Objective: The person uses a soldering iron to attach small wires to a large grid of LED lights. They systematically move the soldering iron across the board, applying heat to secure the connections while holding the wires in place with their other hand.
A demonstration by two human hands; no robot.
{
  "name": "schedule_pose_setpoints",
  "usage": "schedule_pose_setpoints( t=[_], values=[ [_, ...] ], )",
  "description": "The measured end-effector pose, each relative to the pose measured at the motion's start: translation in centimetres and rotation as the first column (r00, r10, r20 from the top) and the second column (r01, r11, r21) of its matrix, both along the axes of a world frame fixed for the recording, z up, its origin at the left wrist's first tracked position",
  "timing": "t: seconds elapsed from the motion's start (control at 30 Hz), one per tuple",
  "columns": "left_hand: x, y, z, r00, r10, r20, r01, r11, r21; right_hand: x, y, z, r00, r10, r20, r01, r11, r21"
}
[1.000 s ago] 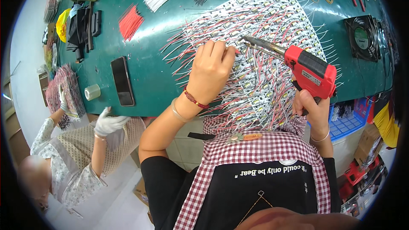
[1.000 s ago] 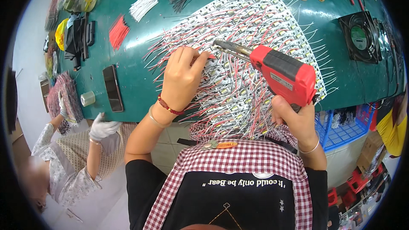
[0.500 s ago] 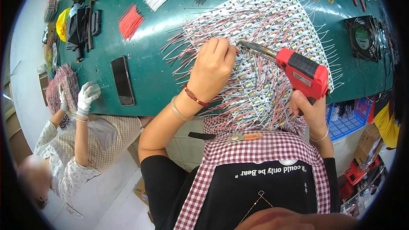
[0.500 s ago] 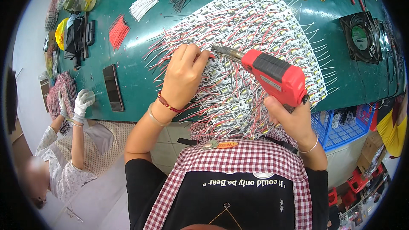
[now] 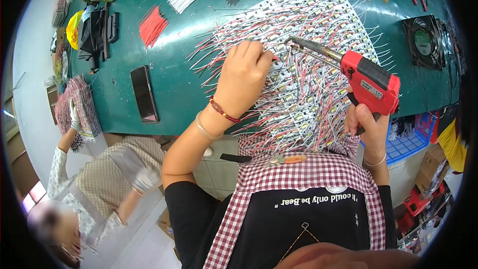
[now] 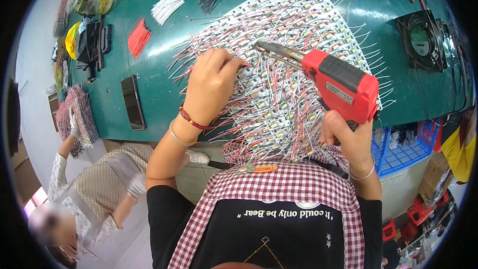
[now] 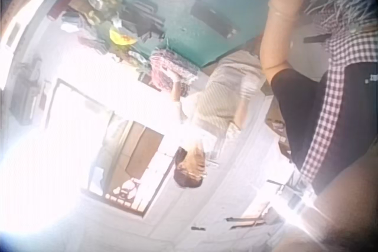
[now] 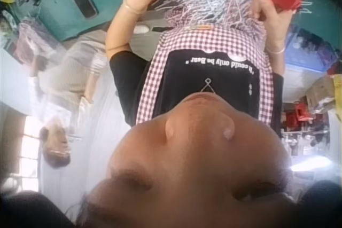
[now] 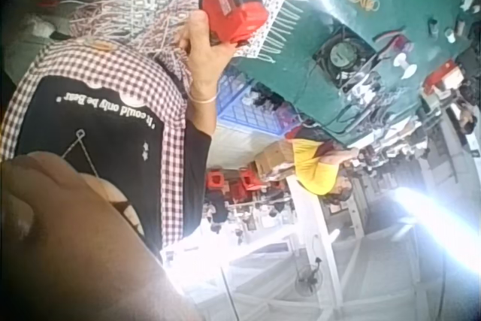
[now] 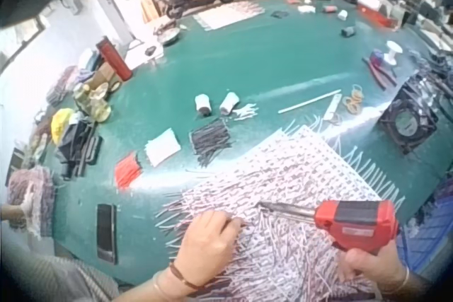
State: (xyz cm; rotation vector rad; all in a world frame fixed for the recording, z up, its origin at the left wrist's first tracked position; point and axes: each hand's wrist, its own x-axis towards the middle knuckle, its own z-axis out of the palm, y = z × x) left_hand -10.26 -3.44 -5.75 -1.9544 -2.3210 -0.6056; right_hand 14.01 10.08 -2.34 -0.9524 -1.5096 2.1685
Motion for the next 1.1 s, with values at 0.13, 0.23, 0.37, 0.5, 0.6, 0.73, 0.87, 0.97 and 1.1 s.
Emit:
schedule_pose_setpoints(
  t=[0.13, 0.23, 0.37, 0.5, 0.6, 0.73, 0.87, 0.97, 1.1],
  values=[
    [-0.6, -0.6, 0.6, 0.996, 0.035, 0.085, -0.036, 0.999, 0.012, 0.2, 0.0, 0.1, 0.999, -0.03, -0.012, 0.03, 1.0, -0.002],
    [-0.8, -1.9, 3.6, 0.993, 0.114, 0.007, -0.113, 0.987, -0.115, 0.4, 0.3, 0.0, 0.999, -0.047, -0.022, 0.048, 0.999, 0.01],
    [-0.2, -2.5, 6.1, 0.964, 0.265, -0.02, -0.265, 0.964, 0.009, 0.6, 0.6, -0.1, 0.996, -0.085, -0.037, 0.085, 0.996, 0.01],
    [2.0, -1.2, 2.8, 0.975, 0.078, 0.206, -0.092, 0.994, 0.06, 0.5, 0.6, -0.1, 0.994, -0.086, -0.062, 0.084, 0.996, -0.036],
    [2.7, -0.9, 0.5, 0.976, 0.092, 0.198, -0.092, 0.996, -0.008, 0.6, 0.3, 0.1, 0.995, -0.06, -0.081, 0.06, 0.998, -0.009],
    [2.7, -1.1, -0.6, 0.971, 0.125, 0.202, -0.145, 0.986, 0.087, 1.4, -0.1, -0.2, 1.0, -0.015, -0.028, 0.015, 1.0, 0.001],
    [2.4, -0.8, -0.8, 0.969, 0.125, 0.212, -0.153, 0.981, 0.122, 1.3, -0.4, -0.3, 1.0, 0.009, -0.003, -0.01, 0.999, -0.053],
    [3.2, -0.5, -1.0, 0.968, 0.08, 0.236, -0.099, 0.992, 0.071, 1.2, -0.4, -0.2, 1.0, 0.008, -0.012, -0.009, 0.999, -0.049],
    [3.6, -0.6, -1.0, 0.951, 0.04, 0.307, -0.067, 0.995, 0.075, 1.3, -0.4, -0.1, 1.0, -0.007, -0.027, 0.005, 0.998, -0.06]
  ],
)
